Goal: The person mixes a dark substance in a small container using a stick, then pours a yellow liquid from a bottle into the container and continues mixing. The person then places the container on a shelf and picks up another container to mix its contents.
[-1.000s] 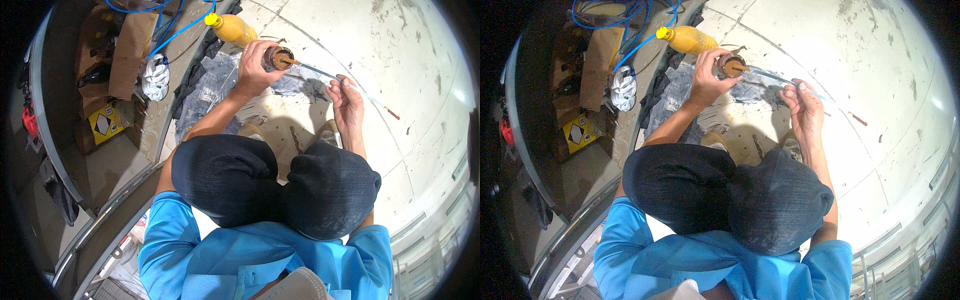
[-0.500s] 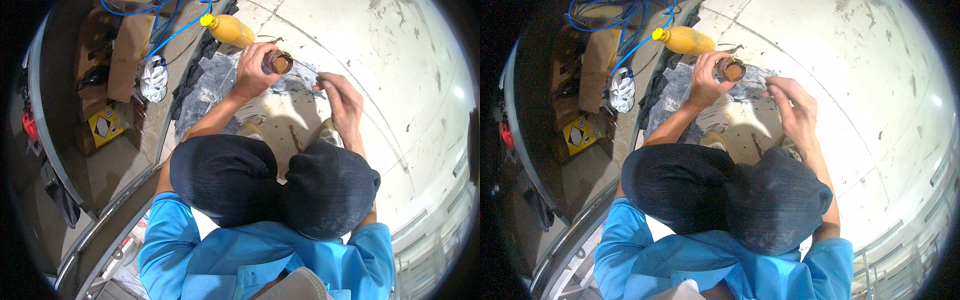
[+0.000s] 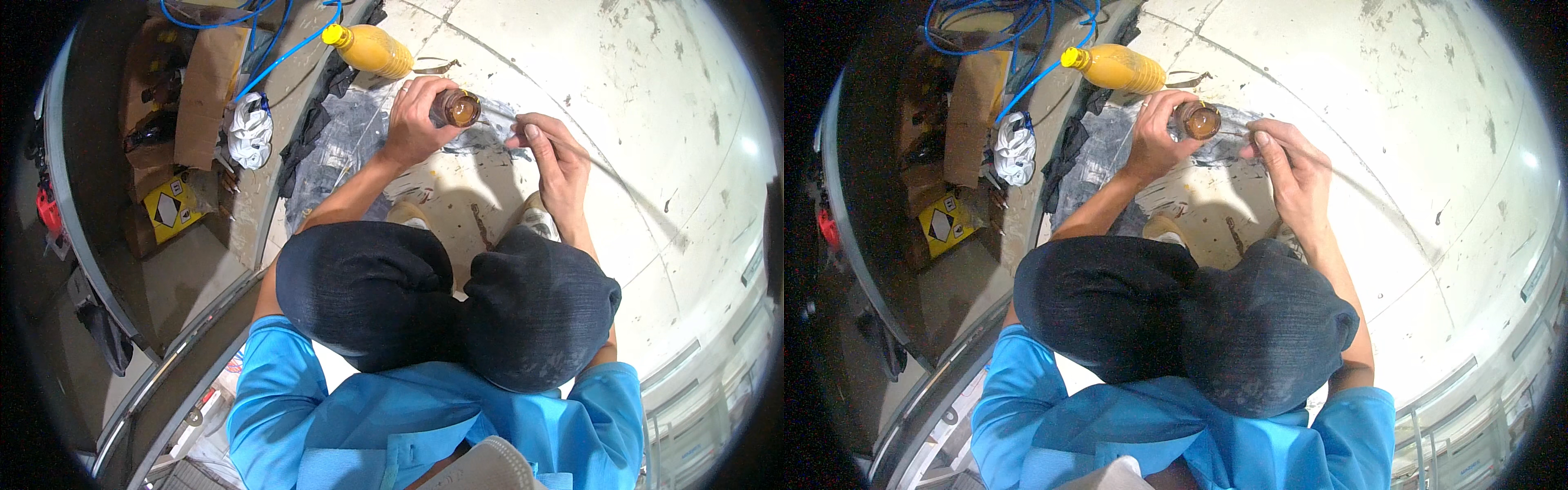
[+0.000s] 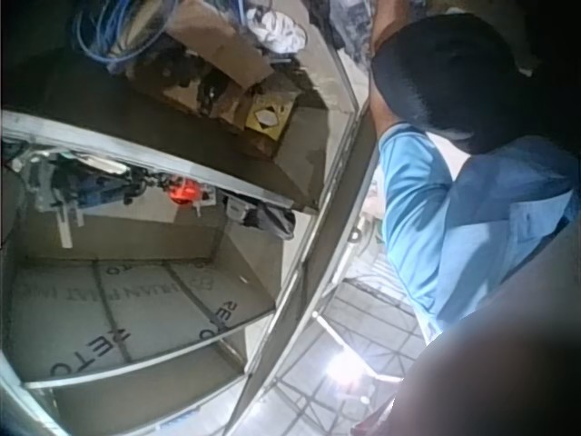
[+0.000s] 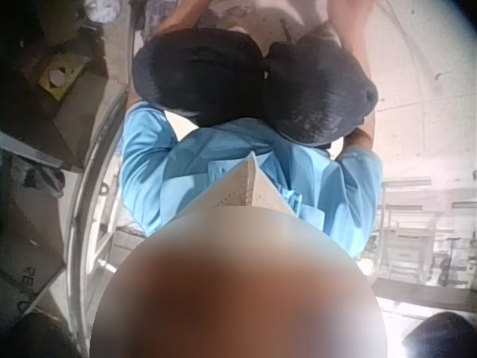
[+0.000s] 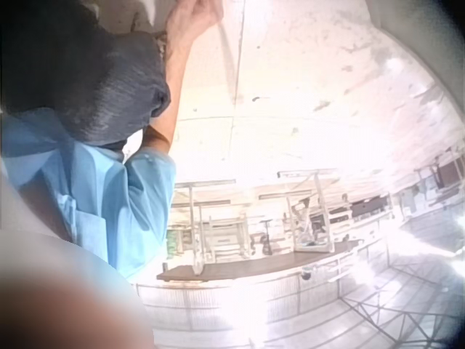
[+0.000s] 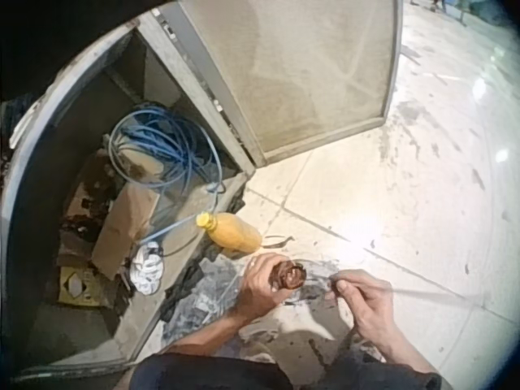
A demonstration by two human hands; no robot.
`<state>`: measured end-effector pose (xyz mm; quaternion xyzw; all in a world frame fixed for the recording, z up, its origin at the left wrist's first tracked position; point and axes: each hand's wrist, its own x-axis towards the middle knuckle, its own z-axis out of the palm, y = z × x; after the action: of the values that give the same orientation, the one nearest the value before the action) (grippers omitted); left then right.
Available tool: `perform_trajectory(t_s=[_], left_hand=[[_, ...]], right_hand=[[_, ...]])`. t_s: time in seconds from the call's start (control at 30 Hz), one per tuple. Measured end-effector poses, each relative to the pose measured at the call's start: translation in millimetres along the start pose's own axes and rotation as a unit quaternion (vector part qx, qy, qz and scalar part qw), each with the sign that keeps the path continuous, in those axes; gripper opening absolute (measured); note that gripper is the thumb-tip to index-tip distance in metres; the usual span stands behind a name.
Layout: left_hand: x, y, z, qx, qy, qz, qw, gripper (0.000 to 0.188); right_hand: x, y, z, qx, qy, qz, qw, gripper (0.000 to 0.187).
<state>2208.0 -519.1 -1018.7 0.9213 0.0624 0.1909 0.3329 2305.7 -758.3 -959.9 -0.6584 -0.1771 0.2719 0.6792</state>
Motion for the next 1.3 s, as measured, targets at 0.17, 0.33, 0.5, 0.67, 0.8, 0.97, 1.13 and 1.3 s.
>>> perform_trajectory(t_s=[0.17,0.33,0.5,0.67,0.8,0.97,1.13,1.3], left_hand=[[0,-1,2,-0.012,0.001,-0.005,1.0,0.061],[-3,-4,4,-0.012,-0.005,-0.011,1.0,0.061],[-3,-3,5,0.002,-0.009,-0.004,1.0,0.063],[-4,-2,5,-0.001,-0.013,-0.009,1.0,0.064],[-5,-3,7,-0.007,-0.023,-0.016,1.0,0.064],[-7,-4,7,0.001,-0.029,-0.027,0.999,0.064],[-8,-10,9,-0.012,-0.025,-0.042,0.999,0.066],[-10,-20,18,-0.026,-0.054,-0.093,0.994,0.067]], right_hand=[[1,-1,2,-0.009,-0.004,0.007,1.0,0.021],[3,0,-1,-0.078,-0.026,0.008,0.997,0.022],[5,1,-1,-0.086,-0.014,-0.024,0.996,0.022],[7,4,4,-0.056,0.008,-0.04,0.998,0.021],[7,5,2,-0.075,-0.015,-0.003,0.997,0.021],[7,8,-2,-0.107,-0.021,0.017,0.994,0.023],[7,14,-6,0.044,0.059,0.029,0.997,0.028],[12,25,-7,0.064,0.077,0.069,0.993,0.03]])
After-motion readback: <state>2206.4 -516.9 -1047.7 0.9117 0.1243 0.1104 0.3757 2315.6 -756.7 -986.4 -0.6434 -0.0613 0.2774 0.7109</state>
